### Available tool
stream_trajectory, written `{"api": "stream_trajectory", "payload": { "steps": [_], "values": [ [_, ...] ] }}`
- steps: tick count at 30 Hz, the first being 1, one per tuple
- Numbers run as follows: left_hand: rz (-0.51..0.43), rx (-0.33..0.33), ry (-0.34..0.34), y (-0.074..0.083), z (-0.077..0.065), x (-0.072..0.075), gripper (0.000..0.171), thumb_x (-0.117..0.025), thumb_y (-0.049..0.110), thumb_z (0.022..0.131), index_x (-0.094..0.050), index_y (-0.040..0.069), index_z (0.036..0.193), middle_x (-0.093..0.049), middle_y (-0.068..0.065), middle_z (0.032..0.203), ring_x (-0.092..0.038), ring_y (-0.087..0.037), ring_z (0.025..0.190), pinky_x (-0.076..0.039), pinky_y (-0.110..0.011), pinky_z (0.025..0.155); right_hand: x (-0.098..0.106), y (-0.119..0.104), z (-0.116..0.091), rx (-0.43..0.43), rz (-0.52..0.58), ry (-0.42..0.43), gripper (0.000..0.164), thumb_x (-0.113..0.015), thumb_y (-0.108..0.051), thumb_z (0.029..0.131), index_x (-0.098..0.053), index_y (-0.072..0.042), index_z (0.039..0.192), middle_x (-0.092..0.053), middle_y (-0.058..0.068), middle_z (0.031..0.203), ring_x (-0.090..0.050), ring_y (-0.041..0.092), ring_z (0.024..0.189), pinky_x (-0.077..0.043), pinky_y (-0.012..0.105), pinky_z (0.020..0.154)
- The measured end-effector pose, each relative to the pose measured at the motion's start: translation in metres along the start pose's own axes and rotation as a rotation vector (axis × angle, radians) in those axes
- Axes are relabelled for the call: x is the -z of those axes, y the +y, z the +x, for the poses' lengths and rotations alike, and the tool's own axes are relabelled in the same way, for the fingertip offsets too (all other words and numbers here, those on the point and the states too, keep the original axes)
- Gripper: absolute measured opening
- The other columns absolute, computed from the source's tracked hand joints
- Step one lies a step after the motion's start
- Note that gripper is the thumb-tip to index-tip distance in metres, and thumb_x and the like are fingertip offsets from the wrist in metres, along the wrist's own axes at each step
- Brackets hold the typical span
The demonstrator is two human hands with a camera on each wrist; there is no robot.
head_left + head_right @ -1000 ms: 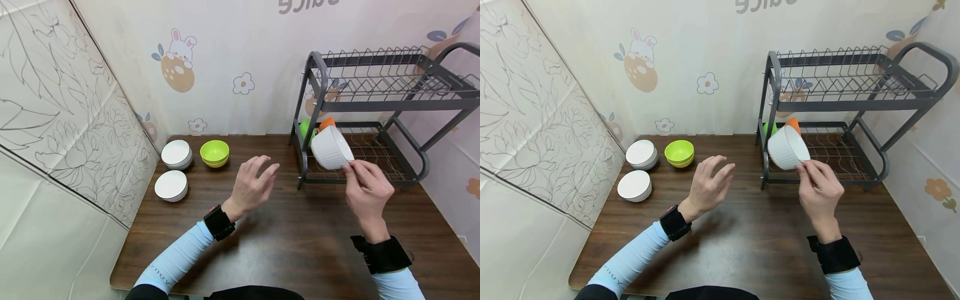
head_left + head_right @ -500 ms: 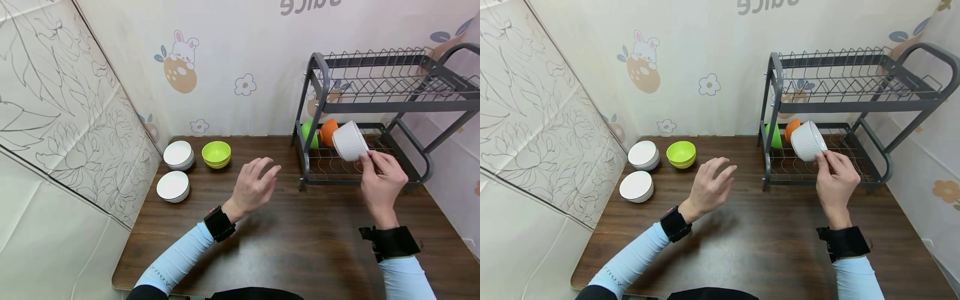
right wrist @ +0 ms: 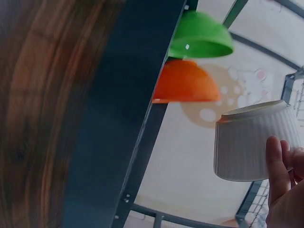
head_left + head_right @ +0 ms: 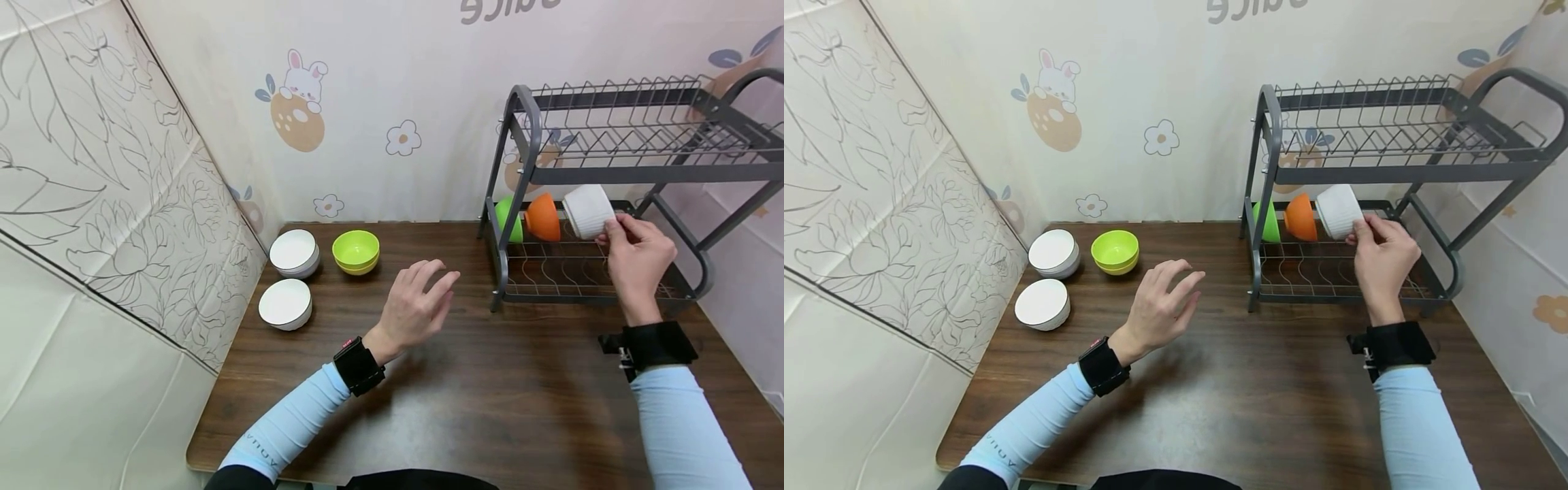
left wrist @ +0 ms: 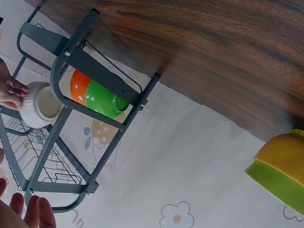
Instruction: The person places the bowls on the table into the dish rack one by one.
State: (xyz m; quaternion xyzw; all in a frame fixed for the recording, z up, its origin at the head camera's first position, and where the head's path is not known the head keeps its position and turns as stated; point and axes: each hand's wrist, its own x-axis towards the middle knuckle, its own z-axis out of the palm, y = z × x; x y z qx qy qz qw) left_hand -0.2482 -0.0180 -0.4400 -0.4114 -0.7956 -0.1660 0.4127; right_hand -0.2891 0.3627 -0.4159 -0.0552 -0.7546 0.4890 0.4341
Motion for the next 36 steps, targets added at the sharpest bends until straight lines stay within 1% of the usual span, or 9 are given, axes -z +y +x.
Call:
{"api": "stream_trajectory", "payload": {
  "steps": [5, 10, 13, 18, 21, 23, 26, 29, 36],
  "values": [
    [0.003, 0.007, -0.010, 0.000, -0.001, 0.000, 0.032, -0.070, 0.021, 0.096, -0.070, 0.011, 0.127, -0.060, -0.013, 0.125, -0.058, -0.029, 0.115, -0.052, -0.038, 0.081, -0.001, 0.008, 0.021, -0.151, 0.016, -0.048, 0.028, -0.067, -0.007, 0.102, -0.072, 0.007, 0.126, -0.065, -0.006, 0.099, -0.068, -0.002, 0.074, -0.055, 0.014, 0.072],
    [0.009, 0.000, -0.014, 0.000, -0.003, 0.001, 0.032, -0.070, 0.022, 0.095, -0.071, 0.012, 0.126, -0.061, -0.012, 0.124, -0.058, -0.028, 0.114, -0.052, -0.037, 0.079, 0.000, 0.014, 0.033, -0.399, 0.238, -0.052, 0.034, -0.068, -0.005, 0.100, -0.069, 0.006, 0.132, -0.071, -0.001, 0.099, -0.071, 0.005, 0.072, -0.057, 0.017, 0.070],
    [0.012, -0.002, -0.016, 0.000, -0.002, 0.002, 0.032, -0.070, 0.022, 0.096, -0.070, 0.012, 0.126, -0.061, -0.012, 0.124, -0.058, -0.028, 0.114, -0.052, -0.037, 0.079, -0.001, 0.018, 0.039, -0.511, 0.332, -0.041, 0.036, -0.069, -0.004, 0.099, -0.068, 0.007, 0.133, -0.071, -0.002, 0.095, -0.072, 0.008, 0.071, -0.058, 0.019, 0.068],
    [0.008, -0.001, -0.018, 0.000, -0.003, 0.002, 0.032, -0.070, 0.021, 0.096, -0.071, 0.012, 0.126, -0.061, -0.012, 0.124, -0.059, -0.028, 0.114, -0.052, -0.037, 0.078, -0.006, 0.023, 0.048, -0.670, 0.363, -0.059, 0.043, -0.070, -0.002, 0.098, -0.063, 0.007, 0.140, -0.068, -0.001, 0.093, -0.073, 0.008, 0.072, -0.059, 0.021, 0.070],
    [0.006, 0.000, -0.012, 0.001, -0.004, 0.001, 0.032, -0.070, 0.021, 0.095, -0.071, 0.011, 0.126, -0.061, -0.012, 0.123, -0.059, -0.028, 0.114, -0.052, -0.037, 0.078, -0.008, 0.024, 0.053, -0.751, 0.361, -0.083, 0.043, -0.071, -0.005, 0.098, -0.065, 0.002, 0.140, -0.067, -0.001, 0.094, -0.074, 0.008, 0.073, -0.059, 0.022, 0.072],
    [0.005, 0.000, -0.008, 0.001, -0.004, 0.001, 0.032, -0.070, 0.021, 0.095, -0.071, 0.011, 0.126, -0.061, -0.012, 0.123, -0.059, -0.028, 0.113, -0.052, -0.037, 0.078, -0.010, 0.025, 0.058, -0.809, 0.378, -0.093, 0.036, -0.072, -0.006, 0.098, -0.071, -0.004, 0.134, -0.068, -0.001, 0.091, -0.074, 0.009, 0.073, -0.059, 0.023, 0.073],
    [0.004, 0.000, -0.004, 0.001, -0.004, 0.002, 0.032, -0.070, 0.021, 0.095, -0.071, 0.011, 0.126, -0.061, -0.012, 0.124, -0.059, -0.028, 0.113, -0.052, -0.037, 0.078, -0.014, 0.025, 0.067, -0.875, 0.402, -0.096, 0.019, -0.071, -0.004, 0.098, -0.076, -0.010, 0.116, -0.069, -0.001, 0.084, -0.074, 0.011, 0.070, -0.060, 0.025, 0.072],
    [0.005, -0.001, -0.002, 0.001, -0.004, 0.003, 0.032, -0.070, 0.021, 0.095, -0.071, 0.011, 0.126, -0.061, -0.012, 0.123, -0.059, -0.028, 0.113, -0.052, -0.037, 0.077, -0.018, 0.027, 0.074, -0.914, 0.405, -0.091, 0.011, -0.070, 0.000, 0.098, -0.075, -0.010, 0.100, -0.069, 0.000, 0.079, -0.073, 0.013, 0.064, -0.061, 0.027, 0.070],
    [0.003, 0.005, -0.001, 0.000, -0.004, 0.004, 0.032, -0.070, 0.021, 0.096, -0.071, 0.011, 0.126, -0.060, -0.012, 0.124, -0.059, -0.028, 0.113, -0.051, -0.037, 0.077, -0.021, 0.030, 0.079, -0.928, 0.341, -0.109, 0.014, -0.069, 0.003, 0.098, -0.074, -0.009, 0.094, -0.069, -0.001, 0.072, -0.071, 0.012, 0.059, -0.061, 0.028, 0.068]
  ]
}}
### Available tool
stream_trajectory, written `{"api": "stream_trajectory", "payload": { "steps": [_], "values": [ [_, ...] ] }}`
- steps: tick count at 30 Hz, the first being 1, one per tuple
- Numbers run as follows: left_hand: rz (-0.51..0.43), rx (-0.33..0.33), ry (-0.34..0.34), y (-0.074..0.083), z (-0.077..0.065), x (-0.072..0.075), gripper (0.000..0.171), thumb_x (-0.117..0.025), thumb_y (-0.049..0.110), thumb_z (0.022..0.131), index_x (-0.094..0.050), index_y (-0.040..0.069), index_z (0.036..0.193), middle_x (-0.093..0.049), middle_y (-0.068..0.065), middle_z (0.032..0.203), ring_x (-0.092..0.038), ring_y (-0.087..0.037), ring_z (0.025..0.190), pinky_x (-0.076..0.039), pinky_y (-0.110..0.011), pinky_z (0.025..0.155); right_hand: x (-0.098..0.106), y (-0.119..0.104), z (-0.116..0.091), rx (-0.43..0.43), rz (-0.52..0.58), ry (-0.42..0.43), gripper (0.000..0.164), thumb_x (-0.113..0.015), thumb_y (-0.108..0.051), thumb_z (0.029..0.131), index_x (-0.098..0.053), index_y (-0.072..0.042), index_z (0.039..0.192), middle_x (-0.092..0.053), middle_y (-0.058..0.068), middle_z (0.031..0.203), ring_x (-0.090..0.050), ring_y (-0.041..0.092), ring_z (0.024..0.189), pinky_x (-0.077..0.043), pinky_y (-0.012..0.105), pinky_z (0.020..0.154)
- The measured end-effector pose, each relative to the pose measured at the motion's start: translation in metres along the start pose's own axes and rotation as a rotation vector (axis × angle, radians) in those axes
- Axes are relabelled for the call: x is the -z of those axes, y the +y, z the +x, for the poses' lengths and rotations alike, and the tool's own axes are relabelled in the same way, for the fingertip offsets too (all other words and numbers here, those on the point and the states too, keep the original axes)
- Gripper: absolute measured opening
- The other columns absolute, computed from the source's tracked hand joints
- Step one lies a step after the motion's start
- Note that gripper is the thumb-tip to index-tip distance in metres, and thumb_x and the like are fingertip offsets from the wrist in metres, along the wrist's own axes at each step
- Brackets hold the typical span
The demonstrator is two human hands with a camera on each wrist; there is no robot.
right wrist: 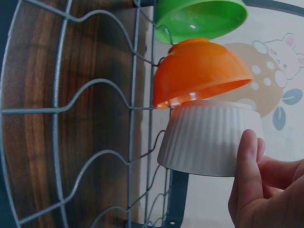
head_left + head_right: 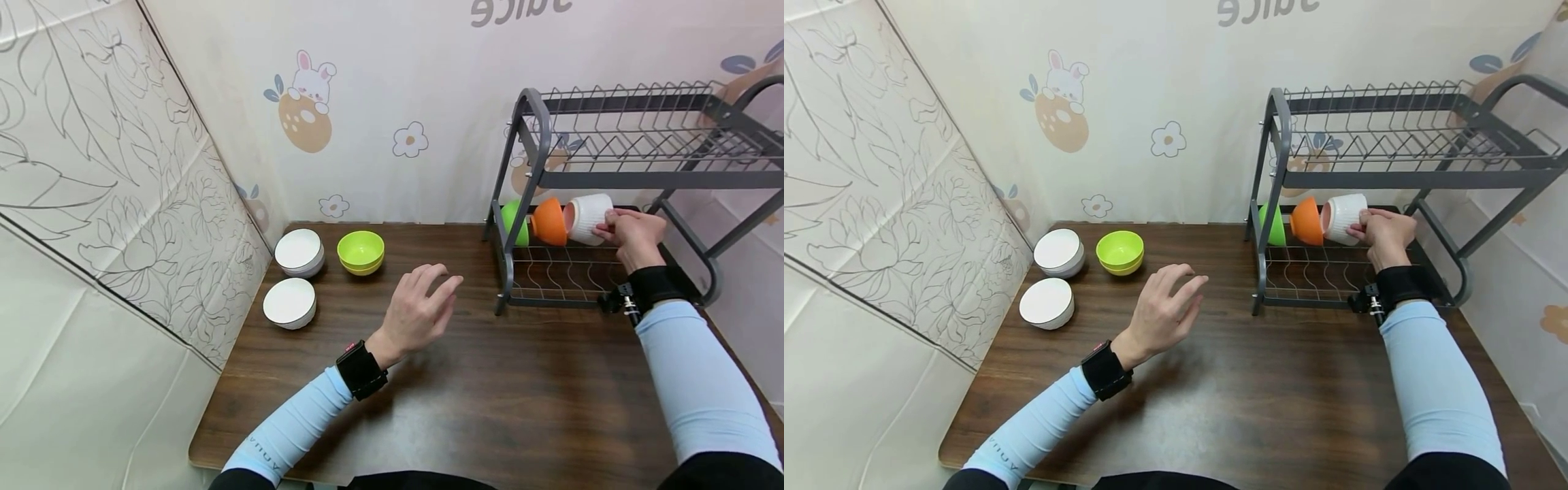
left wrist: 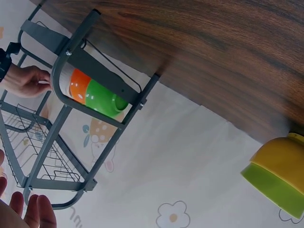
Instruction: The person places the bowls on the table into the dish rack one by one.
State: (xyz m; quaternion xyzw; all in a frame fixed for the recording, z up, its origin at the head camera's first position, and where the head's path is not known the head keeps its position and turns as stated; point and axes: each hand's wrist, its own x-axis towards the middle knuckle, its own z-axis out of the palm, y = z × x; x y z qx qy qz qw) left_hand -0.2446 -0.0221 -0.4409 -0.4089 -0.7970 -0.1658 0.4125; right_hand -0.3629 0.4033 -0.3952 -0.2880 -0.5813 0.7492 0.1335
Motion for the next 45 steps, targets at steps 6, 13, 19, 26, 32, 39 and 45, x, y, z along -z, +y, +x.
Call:
{"api": "stream_trajectory", "payload": {
  "steps": [6, 13, 19, 26, 32, 39, 45],
  "values": [
    [-0.005, 0.000, -0.006, 0.000, -0.001, -0.002, 0.032, -0.070, 0.020, 0.096, -0.071, 0.011, 0.127, -0.060, -0.012, 0.124, -0.059, -0.028, 0.114, -0.052, -0.037, 0.078, 0.001, 0.003, 0.003, -0.014, -0.048, -0.002, 0.016, -0.067, 0.003, 0.099, -0.072, -0.011, 0.092, -0.068, -0.002, 0.070, -0.072, 0.012, 0.060, -0.060, 0.027, 0.069],
    [-0.007, 0.018, -0.011, -0.001, -0.002, -0.003, 0.032, -0.069, 0.020, 0.096, -0.071, 0.011, 0.126, -0.060, -0.013, 0.125, -0.058, -0.029, 0.114, -0.052, -0.038, 0.077, -0.004, 0.002, 0.009, 0.017, -0.148, 0.013, 0.012, -0.066, -0.001, 0.100, -0.070, -0.012, 0.097, -0.064, -0.005, 0.070, -0.071, 0.008, 0.060, -0.060, 0.026, 0.071],
    [-0.007, 0.016, -0.017, 0.000, -0.003, -0.004, 0.031, -0.069, 0.020, 0.096, -0.071, 0.011, 0.126, -0.060, -0.013, 0.124, -0.059, -0.028, 0.113, -0.052, -0.037, 0.078, -0.007, 0.002, 0.013, 0.041, -0.218, 0.011, 0.015, -0.064, -0.006, 0.102, -0.067, -0.009, 0.117, -0.063, -0.006, 0.067, -0.070, 0.006, 0.061, -0.060, 0.025, 0.071],
    [-0.011, 0.013, -0.008, 0.003, -0.003, -0.005, 0.032, -0.071, 0.019, 0.095, -0.071, 0.011, 0.126, -0.060, -0.012, 0.123, -0.059, -0.028, 0.111, -0.051, -0.036, 0.075, -0.004, 0.002, 0.015, 0.061, -0.224, -0.028, 0.033, -0.064, -0.005, 0.103, -0.061, -0.002, 0.136, -0.064, -0.007, 0.067, -0.071, 0.007, 0.062, -0.060, 0.027, 0.072],
    [-0.021, 0.018, -0.017, 0.002, -0.001, -0.005, 0.031, -0.066, 0.019, 0.098, -0.069, 0.011, 0.127, -0.059, -0.012, 0.123, -0.057, -0.027, 0.111, -0.049, -0.036, 0.074, -0.002, -0.001, 0.017, 0.047, -0.263, -0.007, 0.034, -0.061, -0.002, 0.101, -0.063, -0.004, 0.135, -0.062, -0.005, 0.080, -0.072, 0.006, 0.065, -0.060, 0.027, 0.076],
    [-0.021, 0.013, -0.020, 0.003, -0.002, -0.005, 0.035, -0.072, 0.017, 0.094, -0.070, 0.011, 0.128, -0.059, -0.012, 0.123, -0.057, -0.027, 0.111, -0.049, -0.035, 0.074, 0.008, -0.004, 0.021, 0.019, -0.158, 0.038, 0.021, -0.057, 0.009, 0.095, -0.067, -0.007, 0.102, -0.063, -0.006, 0.067, -0.071, 0.009, 0.059, -0.061, 0.027, 0.067],
    [-0.026, 0.011, -0.041, 0.005, -0.003, -0.005, 0.033, -0.068, 0.018, 0.097, -0.069, 0.011, 0.129, -0.058, -0.012, 0.124, -0.057, -0.027, 0.112, -0.049, -0.035, 0.075, 0.016, -0.002, 0.018, 0.038, -0.171, -0.003, 0.019, -0.058, 0.010, 0.095, -0.066, -0.006, 0.101, -0.064, -0.004, 0.063, -0.071, 0.010, 0.058, -0.060, 0.028, 0.067]
  ]
}}
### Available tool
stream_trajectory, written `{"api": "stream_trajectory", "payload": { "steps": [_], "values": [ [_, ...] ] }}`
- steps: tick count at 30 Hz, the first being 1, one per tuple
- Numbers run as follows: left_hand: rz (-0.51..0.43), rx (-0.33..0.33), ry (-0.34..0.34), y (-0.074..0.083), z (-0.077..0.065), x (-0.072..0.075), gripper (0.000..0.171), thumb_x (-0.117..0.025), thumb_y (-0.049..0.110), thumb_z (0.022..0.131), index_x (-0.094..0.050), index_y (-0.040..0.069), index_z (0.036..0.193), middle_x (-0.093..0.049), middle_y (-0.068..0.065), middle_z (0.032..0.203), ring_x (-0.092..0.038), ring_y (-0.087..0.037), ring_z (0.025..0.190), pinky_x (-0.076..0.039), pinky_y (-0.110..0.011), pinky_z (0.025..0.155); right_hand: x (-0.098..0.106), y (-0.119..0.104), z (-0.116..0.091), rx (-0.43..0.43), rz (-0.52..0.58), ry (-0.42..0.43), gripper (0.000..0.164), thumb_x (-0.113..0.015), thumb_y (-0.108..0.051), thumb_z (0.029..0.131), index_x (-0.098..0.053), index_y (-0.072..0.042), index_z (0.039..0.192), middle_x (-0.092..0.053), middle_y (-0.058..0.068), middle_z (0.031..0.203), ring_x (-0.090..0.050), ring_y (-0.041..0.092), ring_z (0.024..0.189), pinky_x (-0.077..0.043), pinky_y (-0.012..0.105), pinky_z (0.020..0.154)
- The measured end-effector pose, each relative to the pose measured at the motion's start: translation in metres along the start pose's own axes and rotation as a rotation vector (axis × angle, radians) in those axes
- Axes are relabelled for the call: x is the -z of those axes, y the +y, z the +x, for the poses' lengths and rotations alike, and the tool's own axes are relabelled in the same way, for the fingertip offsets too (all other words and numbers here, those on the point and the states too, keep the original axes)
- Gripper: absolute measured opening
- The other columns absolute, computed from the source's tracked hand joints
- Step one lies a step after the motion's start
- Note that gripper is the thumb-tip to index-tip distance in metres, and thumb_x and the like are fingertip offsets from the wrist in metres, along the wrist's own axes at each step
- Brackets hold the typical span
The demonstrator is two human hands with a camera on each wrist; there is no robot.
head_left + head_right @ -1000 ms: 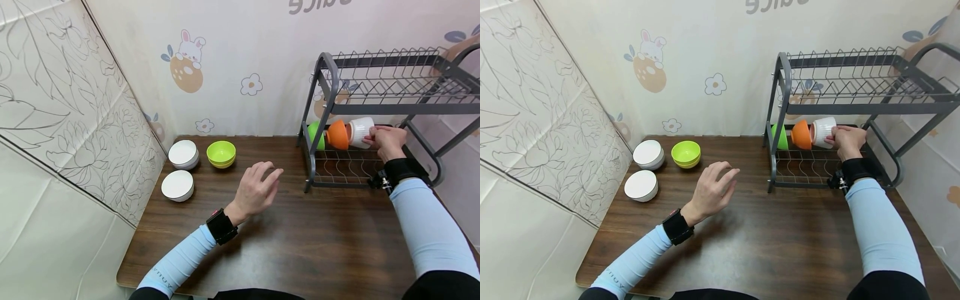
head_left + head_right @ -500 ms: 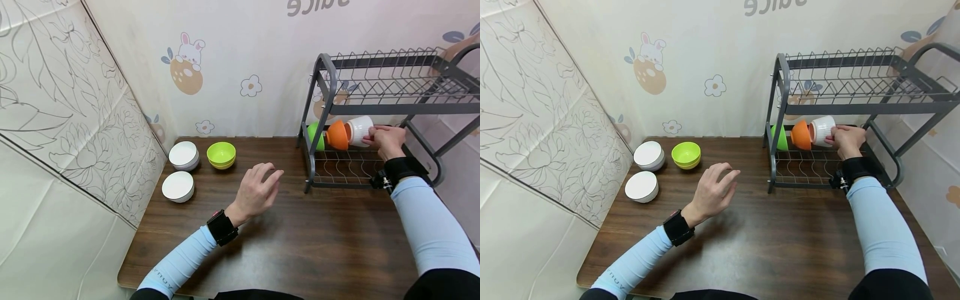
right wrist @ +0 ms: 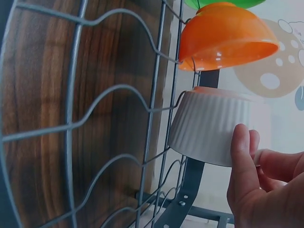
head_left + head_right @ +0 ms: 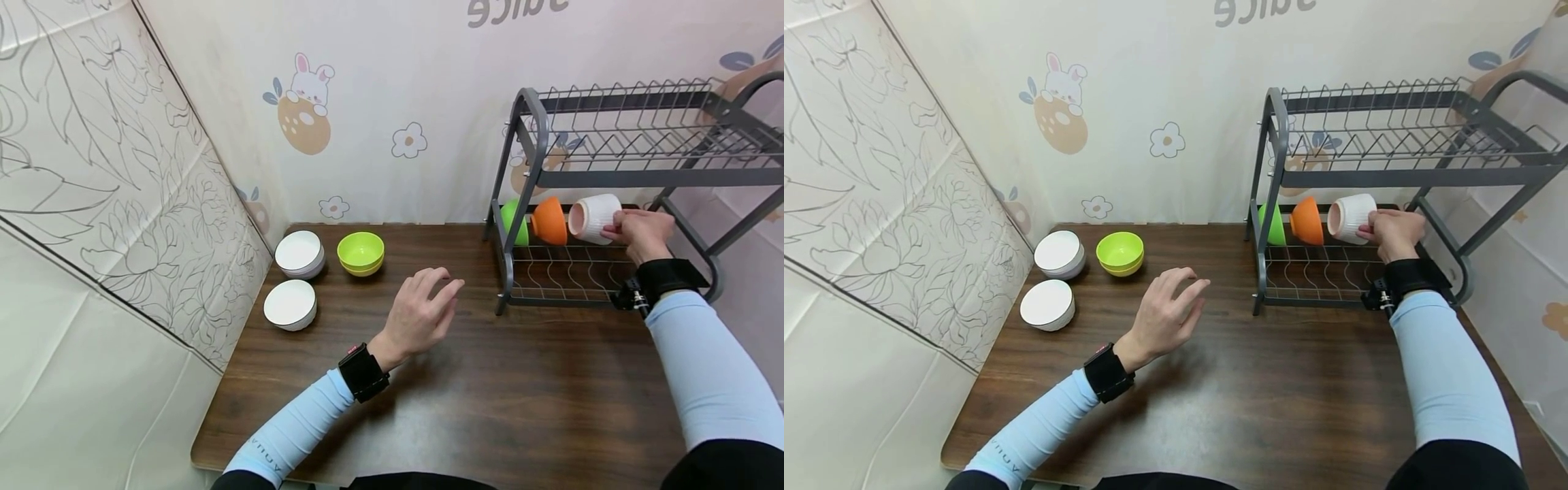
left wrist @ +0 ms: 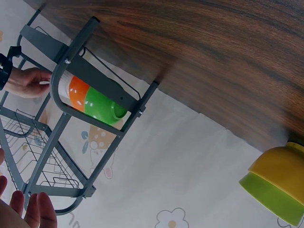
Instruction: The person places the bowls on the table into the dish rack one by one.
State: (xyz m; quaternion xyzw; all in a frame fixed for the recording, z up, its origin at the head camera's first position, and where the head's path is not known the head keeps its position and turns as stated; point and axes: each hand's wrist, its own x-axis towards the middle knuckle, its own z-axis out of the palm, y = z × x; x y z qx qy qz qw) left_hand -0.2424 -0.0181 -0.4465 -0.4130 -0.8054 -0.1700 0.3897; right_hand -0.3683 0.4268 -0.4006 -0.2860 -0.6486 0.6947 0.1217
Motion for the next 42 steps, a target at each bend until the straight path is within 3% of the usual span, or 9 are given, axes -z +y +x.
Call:
{"api": "stream_trajectory", "payload": {
  "steps": [8, 18, 25, 29, 32, 35, 38, 39, 42],
  "values": [
    [-0.003, 0.004, 0.000, 0.000, 0.001, 0.000, 0.032, -0.067, 0.019, 0.097, -0.069, 0.011, 0.129, -0.059, -0.012, 0.123, -0.056, -0.027, 0.112, -0.049, -0.035, 0.075, 0.003, -0.002, -0.001, 0.028, -0.021, -0.031, 0.019, -0.061, 0.005, 0.098, -0.063, -0.005, 0.114, -0.064, -0.009, 0.063, -0.072, 0.010, 0.059, -0.060, 0.027, 0.068],
    [-0.014, 0.016, -0.004, -0.001, 0.002, -0.002, 0.033, -0.067, 0.019, 0.098, -0.069, 0.011, 0.129, -0.058, -0.011, 0.124, -0.056, -0.027, 0.114, -0.049, -0.035, 0.076, 0.003, 0.002, 0.002, 0.025, -0.010, -0.016, 0.014, -0.064, 0.002, 0.099, -0.065, -0.010, 0.105, -0.065, -0.008, 0.062, -0.073, 0.010, 0.061, -0.060, 0.028, 0.069],
    [-0.011, 0.015, 0.001, -0.001, 0.003, -0.002, 0.033, -0.067, 0.019, 0.097, -0.069, 0.011, 0.129, -0.058, -0.011, 0.124, -0.056, -0.027, 0.114, -0.049, -0.035, 0.075, 0.003, 0.002, 0.000, 0.032, -0.048, -0.010, 0.019, -0.065, -0.002, 0.100, -0.063, -0.008, 0.117, -0.062, -0.009, 0.064, -0.073, 0.009, 0.060, -0.060, 0.027, 0.066],
    [-0.008, 0.015, 0.003, -0.001, 0.004, -0.002, 0.033, -0.066, 0.019, 0.098, -0.069, 0.011, 0.130, -0.058, -0.011, 0.124, -0.056, -0.027, 0.114, -0.049, -0.035, 0.075, 0.002, 0.002, -0.002, 0.050, -0.100, 0.010, 0.040, -0.066, -0.008, 0.100, -0.060, -0.004, 0.140, -0.063, -0.007, 0.074, -0.070, 0.007, 0.058, -0.060, 0.026, 0.059],
    [-0.012, 0.018, 0.003, -0.001, 0.004, -0.002, 0.033, -0.067, 0.018, 0.097, -0.069, 0.011, 0.129, -0.058, -0.012, 0.124, -0.056, -0.027, 0.113, -0.049, -0.035, 0.075, -0.001, 0.005, -0.007, 0.139, -0.237, 0.036, 0.057, -0.062, -0.018, 0.102, -0.048, -0.006, 0.157, -0.067, 0.010, 0.111, -0.069, 0.003, 0.064, -0.059, 0.023, 0.060],
    [-0.014, 0.021, 0.003, 0.000, 0.004, -0.002, 0.032, -0.068, 0.019, 0.097, -0.069, 0.011, 0.128, -0.059, -0.012, 0.123, -0.057, -0.028, 0.113, -0.050, -0.035, 0.076, -0.004, 0.013, -0.018, 0.325, -0.460, 0.097, 0.061, -0.056, -0.028, 0.104, -0.043, -0.009, 0.161, -0.049, 0.020, 0.151, -0.069, 0.012, 0.108, -0.059, 0.030, 0.087],
    [-0.008, 0.026, 0.006, 0.001, 0.002, -0.002, 0.031, -0.069, 0.019, 0.096, -0.070, 0.011, 0.126, -0.060, -0.012, 0.123, -0.058, -0.028, 0.112, -0.050, -0.035, 0.075, -0.010, 0.026, -0.033, 0.563, -0.616, 0.162, 0.056, -0.055, -0.030, 0.105, -0.050, -0.005, 0.156, -0.039, 0.022, 0.162, -0.045, 0.038, 0.141, -0.037, 0.052, 0.114],
    [-0.007, 0.029, 0.006, 0.001, 0.002, -0.002, 0.031, -0.069, 0.019, 0.096, -0.070, 0.011, 0.126, -0.060, -0.012, 0.123, -0.058, -0.028, 0.113, -0.051, -0.035, 0.075, -0.012, 0.031, -0.041, 0.634, -0.641, 0.180, 0.055, -0.055, -0.028, 0.105, -0.052, -0.003, 0.154, -0.040, 0.021, 0.162, -0.036, 0.046, 0.145, -0.033, 0.057, 0.114],
    [-0.010, 0.045, 0.004, 0.001, -0.001, -0.002, 0.031, -0.068, 0.019, 0.096, -0.070, 0.011, 0.126, -0.059, -0.012, 0.124, -0.057, -0.028, 0.114, -0.050, -0.035, 0.076, -0.020, 0.045, -0.063, 0.796, -0.642, 0.196, 0.049, -0.058, -0.023, 0.105, -0.058, 0.003, 0.147, -0.043, 0.022, 0.159, -0.040, 0.052, 0.138, -0.031, 0.069, 0.106]
  ]
}}
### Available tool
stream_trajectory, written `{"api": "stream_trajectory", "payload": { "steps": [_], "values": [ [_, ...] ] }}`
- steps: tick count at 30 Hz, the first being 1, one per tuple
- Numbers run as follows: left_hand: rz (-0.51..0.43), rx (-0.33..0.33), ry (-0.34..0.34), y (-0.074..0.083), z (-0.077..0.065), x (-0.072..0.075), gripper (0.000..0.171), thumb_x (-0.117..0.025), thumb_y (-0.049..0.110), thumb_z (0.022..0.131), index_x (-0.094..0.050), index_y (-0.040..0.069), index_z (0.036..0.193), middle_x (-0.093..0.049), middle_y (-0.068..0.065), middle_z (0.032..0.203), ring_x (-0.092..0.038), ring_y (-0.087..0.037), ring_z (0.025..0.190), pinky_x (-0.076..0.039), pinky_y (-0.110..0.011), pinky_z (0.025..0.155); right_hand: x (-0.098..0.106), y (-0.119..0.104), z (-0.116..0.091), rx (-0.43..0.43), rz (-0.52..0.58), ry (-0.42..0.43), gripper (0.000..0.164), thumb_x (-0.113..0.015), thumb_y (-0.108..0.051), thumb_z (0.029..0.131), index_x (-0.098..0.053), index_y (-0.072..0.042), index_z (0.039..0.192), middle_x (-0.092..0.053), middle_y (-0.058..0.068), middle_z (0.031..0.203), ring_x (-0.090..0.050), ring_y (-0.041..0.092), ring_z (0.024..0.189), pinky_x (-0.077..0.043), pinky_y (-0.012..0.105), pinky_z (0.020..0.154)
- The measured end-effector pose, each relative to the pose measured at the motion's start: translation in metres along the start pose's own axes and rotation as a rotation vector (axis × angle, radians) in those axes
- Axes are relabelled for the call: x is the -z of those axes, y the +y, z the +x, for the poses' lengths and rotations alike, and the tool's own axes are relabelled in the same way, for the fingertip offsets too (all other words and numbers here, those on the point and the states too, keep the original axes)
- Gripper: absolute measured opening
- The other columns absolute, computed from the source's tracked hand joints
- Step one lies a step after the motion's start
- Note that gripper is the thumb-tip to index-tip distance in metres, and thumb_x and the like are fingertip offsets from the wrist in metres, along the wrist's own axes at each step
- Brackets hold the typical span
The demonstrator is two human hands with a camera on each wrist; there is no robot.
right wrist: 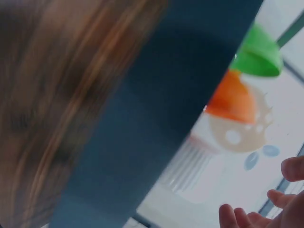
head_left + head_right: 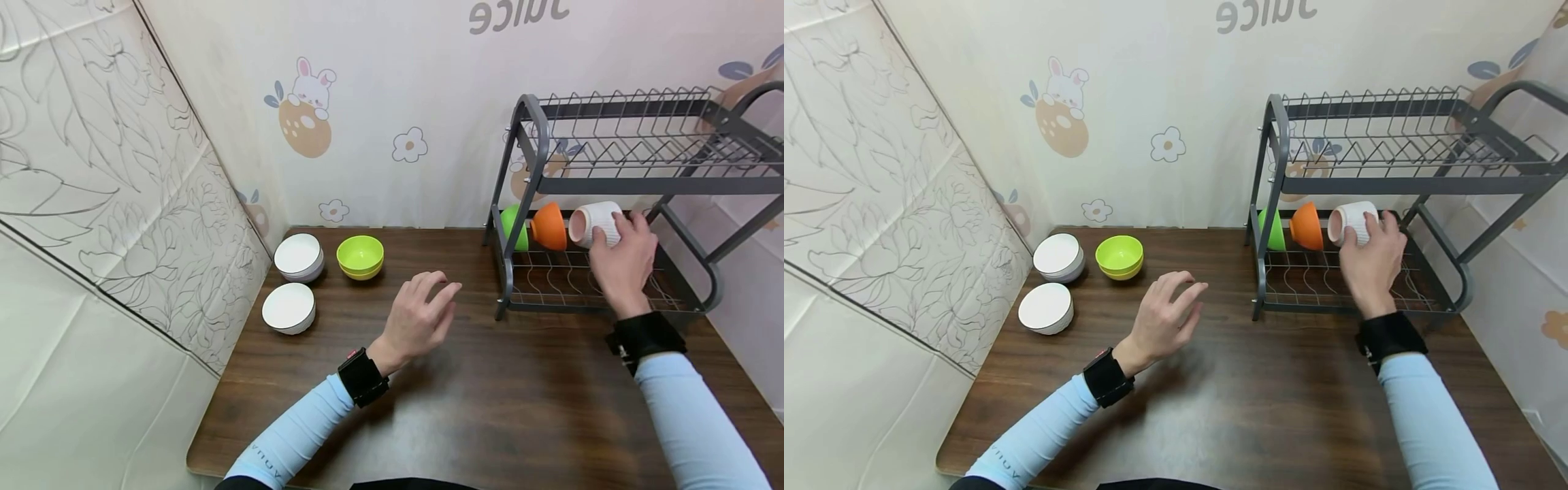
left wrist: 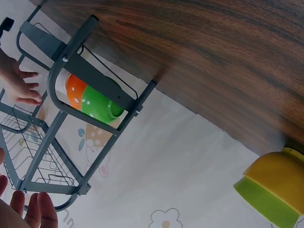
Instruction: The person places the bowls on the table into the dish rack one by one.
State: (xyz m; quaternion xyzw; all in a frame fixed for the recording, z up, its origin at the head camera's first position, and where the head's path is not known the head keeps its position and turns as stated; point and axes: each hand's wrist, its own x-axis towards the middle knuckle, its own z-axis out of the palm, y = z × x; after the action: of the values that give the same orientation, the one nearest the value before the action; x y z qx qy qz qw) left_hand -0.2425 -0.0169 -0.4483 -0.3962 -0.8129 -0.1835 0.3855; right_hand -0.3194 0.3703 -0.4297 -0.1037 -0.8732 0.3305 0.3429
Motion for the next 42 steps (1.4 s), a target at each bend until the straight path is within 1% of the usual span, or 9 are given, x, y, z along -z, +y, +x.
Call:
{"api": "stream_trajectory", "payload": {
  "steps": [7, 12, 14, 16, 20, 25, 32, 36, 42],
  "values": [
    [-0.021, 0.035, 0.032, -0.004, -0.005, -0.004, 0.030, -0.070, 0.017, 0.095, -0.071, 0.009, 0.124, -0.059, -0.013, 0.123, -0.057, -0.030, 0.114, -0.049, -0.038, 0.079, -0.005, -0.022, -0.048, 0.132, 0.118, 0.068, 0.037, -0.068, -0.015, 0.102, -0.068, 0.004, 0.134, -0.055, 0.025, 0.147, -0.047, 0.051, 0.131, -0.035, 0.065, 0.106],
    [-0.045, 0.128, 0.043, -0.015, -0.015, -0.005, 0.029, -0.071, 0.012, 0.094, -0.070, 0.006, 0.122, -0.059, -0.015, 0.121, -0.057, -0.032, 0.116, -0.048, -0.042, 0.086, -0.006, -0.033, -0.070, 0.151, 0.198, 0.082, 0.035, -0.068, -0.012, 0.102, -0.070, 0.001, 0.134, -0.061, 0.020, 0.142, -0.056, 0.041, 0.128, -0.039, 0.029, 0.093],
    [-0.042, 0.191, 0.048, -0.025, -0.021, -0.004, 0.031, -0.073, 0.012, 0.092, -0.069, 0.005, 0.122, -0.060, -0.016, 0.121, -0.057, -0.032, 0.114, -0.048, -0.044, 0.086, -0.004, -0.038, -0.077, 0.161, 0.216, 0.090, 0.035, -0.067, -0.011, 0.103, -0.070, -0.001, 0.136, -0.062, 0.017, 0.143, -0.058, 0.035, 0.126, -0.037, 0.019, 0.084],
    [-0.027, 0.262, 0.065, -0.038, -0.030, -0.001, 0.033, -0.076, 0.010, 0.090, -0.069, 0.005, 0.121, -0.060, -0.016, 0.119, -0.058, -0.033, 0.111, -0.048, -0.046, 0.085, -0.003, -0.042, -0.084, 0.173, 0.245, 0.101, 0.034, -0.066, -0.010, 0.103, -0.070, 0.000, 0.135, -0.063, 0.016, 0.141, -0.060, 0.027, 0.121, -0.039, 0.015, 0.083],
    [0.041, 0.419, 0.088, -0.068, -0.056, 0.010, 0.037, -0.081, 0.007, 0.084, -0.070, 0.003, 0.120, -0.062, -0.017, 0.117, -0.058, -0.036, 0.106, -0.047, -0.050, 0.083, 0.001, -0.050, -0.100, 0.186, 0.307, 0.106, 0.031, -0.066, -0.008, 0.103, -0.071, -0.001, 0.133, -0.064, 0.017, 0.136, -0.060, 0.006, 0.108, -0.042, 0.015, 0.083],
    [0.166, 0.593, 0.050, -0.098, -0.100, 0.035, 0.044, -0.083, 0.003, 0.082, -0.067, 0.000, 0.123, -0.059, -0.019, 0.119, -0.055, -0.042, 0.105, -0.043, -0.055, 0.081, 0.003, -0.058, -0.116, 0.199, 0.336, 0.101, 0.030, -0.069, -0.003, 0.100, -0.074, -0.001, 0.130, -0.067, 0.017, 0.130, -0.057, 0.000, 0.103, -0.042, 0.014, 0.082],
    [0.284, 0.770, -0.076, -0.109, -0.160, 0.070, 0.052, -0.084, 0.007, 0.082, -0.064, -0.003, 0.128, -0.057, -0.026, 0.117, -0.053, -0.049, 0.103, -0.041, -0.059, 0.077, 0.005, -0.062, -0.135, 0.198, 0.311, 0.069, 0.031, -0.071, 0.000, 0.098, -0.074, -0.001, 0.129, -0.067, 0.017, 0.127, -0.054, -0.002, 0.102, -0.041, 0.016, 0.083],
    [0.293, 0.784, -0.101, -0.110, -0.168, 0.075, 0.040, -0.086, 0.009, 0.083, -0.067, -0.005, 0.115, -0.062, -0.025, 0.105, -0.058, -0.048, 0.094, -0.043, -0.057, 0.073, 0.002, -0.061, -0.139, 0.190, 0.326, 0.060, 0.031, -0.070, 0.000, 0.099, -0.073, 0.000, 0.129, -0.067, 0.016, 0.126, -0.055, 0.001, 0.102, -0.041, 0.017, 0.083],
    [0.275, 0.716, -0.098, -0.117, -0.159, 0.075, 0.020, -0.084, -0.001, 0.081, -0.070, -0.003, 0.095, -0.066, -0.019, 0.090, -0.061, -0.044, 0.083, -0.045, -0.055, 0.069, -0.003, -0.064, -0.138, 0.203, 0.356, 0.060, 0.030, -0.069, 0.000, 0.100, -0.073, 0.000, 0.130, -0.067, 0.016, 0.126, -0.057, 0.007, 0.101, -0.042, 0.015, 0.082]
  ]
}}
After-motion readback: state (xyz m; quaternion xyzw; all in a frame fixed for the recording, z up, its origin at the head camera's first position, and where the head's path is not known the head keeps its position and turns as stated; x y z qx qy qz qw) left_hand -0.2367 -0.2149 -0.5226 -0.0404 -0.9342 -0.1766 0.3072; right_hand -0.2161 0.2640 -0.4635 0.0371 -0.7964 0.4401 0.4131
